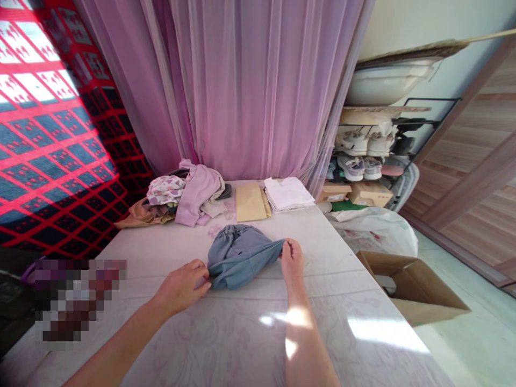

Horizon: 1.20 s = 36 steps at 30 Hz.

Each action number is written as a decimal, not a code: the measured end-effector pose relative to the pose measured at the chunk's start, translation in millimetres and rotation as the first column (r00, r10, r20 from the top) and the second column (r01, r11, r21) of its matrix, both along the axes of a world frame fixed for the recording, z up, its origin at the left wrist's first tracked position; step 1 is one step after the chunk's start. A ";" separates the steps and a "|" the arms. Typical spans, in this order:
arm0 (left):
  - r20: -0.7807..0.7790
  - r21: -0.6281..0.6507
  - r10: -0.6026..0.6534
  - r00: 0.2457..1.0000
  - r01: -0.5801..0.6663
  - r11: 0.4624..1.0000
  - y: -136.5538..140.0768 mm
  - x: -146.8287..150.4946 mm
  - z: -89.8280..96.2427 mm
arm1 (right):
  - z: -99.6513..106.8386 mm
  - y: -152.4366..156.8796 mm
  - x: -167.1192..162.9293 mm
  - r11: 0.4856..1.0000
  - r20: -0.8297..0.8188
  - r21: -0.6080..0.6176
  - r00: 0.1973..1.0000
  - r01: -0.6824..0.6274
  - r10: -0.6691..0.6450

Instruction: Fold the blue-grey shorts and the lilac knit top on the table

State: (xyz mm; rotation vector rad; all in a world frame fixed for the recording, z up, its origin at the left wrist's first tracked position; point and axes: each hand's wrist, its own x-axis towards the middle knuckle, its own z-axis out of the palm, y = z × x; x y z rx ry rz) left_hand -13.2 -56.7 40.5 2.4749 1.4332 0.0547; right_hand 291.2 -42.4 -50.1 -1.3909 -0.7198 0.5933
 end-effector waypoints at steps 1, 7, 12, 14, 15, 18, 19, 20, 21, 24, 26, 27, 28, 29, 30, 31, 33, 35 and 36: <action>0.034 -0.005 0.038 0.999 -0.038 0.999 -3.1 -0.2 -2.0 | -0.8 -0.5 0.3 1.000 -0.003 -0.005 1.000 -0.001 0.001; 0.092 -0.036 0.182 0.979 -0.179 0.983 -23.3 11.8 -18.5 | -3.6 -1.7 2.1 1.000 0.010 -0.030 1.000 0.008 -0.008; 0.265 0.120 0.074 0.961 -0.109 0.987 -24.5 13.2 -32.9 | -2.8 -2.4 1.7 0.999 0.015 -0.033 1.000 0.013 -0.013; 0.302 0.234 -0.068 0.951 -0.005 0.972 -22.2 9.6 -36.2 | -3.0 -2.6 1.9 0.999 0.014 -0.028 1.000 0.018 -0.018; 0.296 0.265 -0.126 0.947 0.046 0.963 -21.0 7.6 -37.5 | -3.3 -2.7 2.1 0.999 0.012 -0.026 1.000 0.021 -0.021; 0.223 0.227 -0.168 0.960 0.116 0.967 -18.1 2.7 -41.7 | -4.9 -2.8 2.7 0.999 0.012 -0.024 1.000 0.024 -0.023; 0.203 0.203 -0.154 0.967 0.112 0.973 -17.6 1.7 -43.3 | -5.3 -2.9 2.9 0.999 0.018 -0.027 1.000 0.026 -0.026; 0.191 0.188 -0.141 0.971 0.105 0.977 -17.3 1.1 -45.0 | -5.7 -3.0 3.1 0.999 0.024 -0.031 0.999 0.030 -0.030; 0.189 0.185 -0.133 0.973 0.098 0.978 -17.5 0.9 -46.7 | -5.8 -3.0 3.2 0.999 0.029 -0.036 0.999 0.035 -0.034; 0.214 0.207 -0.135 0.968 0.090 0.974 -20.2 1.8 -49.8 | -5.3 -3.3 3.4 0.998 0.029 -0.044 0.999 0.040 -0.039; 0.235 0.207 -0.137 0.962 0.088 0.974 -24.1 3.4 -50.1 | -4.4 -3.5 3.5 0.998 0.028 -0.047 0.999 0.031 -0.029; 0.246 0.207 -0.134 0.960 0.083 0.975 -26.4 4.2 -50.1 | -4.0 -3.7 3.5 0.999 0.027 -0.047 0.999 0.025 -0.023; 0.255 0.211 -0.127 0.959 0.073 0.975 -28.8 5.0 -50.2 | -3.7 -3.9 3.5 0.999 0.026 -0.045 0.999 0.020 -0.019; 0.265 0.218 -0.118 0.957 0.059 0.974 -31.2 5.6 -50.5 | -3.6 -4.1 3.5 0.999 0.026 -0.043 1.000 0.016 -0.015; 0.275 0.226 -0.107 0.956 0.044 0.973 -33.5 5.9 -51.2 | -3.5 -4.3 3.5 0.999 0.028 -0.041 1.000 0.015 -0.014; 0.284 0.233 -0.097 0.954 0.029 0.972 -35.4 5.8 -52.2 | -3.7 -4.4 3.5 0.999 0.032 -0.039 0.999 0.016 -0.015; 0.293 0.239 -0.080 0.953 0.008 0.971 -38.1 4.7 -54.9 | -4.3 -4.4 3.6 0.999 0.039 -0.040 0.999 0.024 -0.023; 0.283 0.243 -0.070 0.957 -0.001 0.970 -39.4 2.3 -57.4 | -4.8 -4.2 3.7 0.999 0.035 -0.039 0.999 0.032 -0.030; 0.274 0.249 -0.067 0.960 -0.003 0.968 -39.6 1.0 -58.4 | -4.9 -4.0 3.7 0.999 0.029 -0.038 0.999 0.032 -0.031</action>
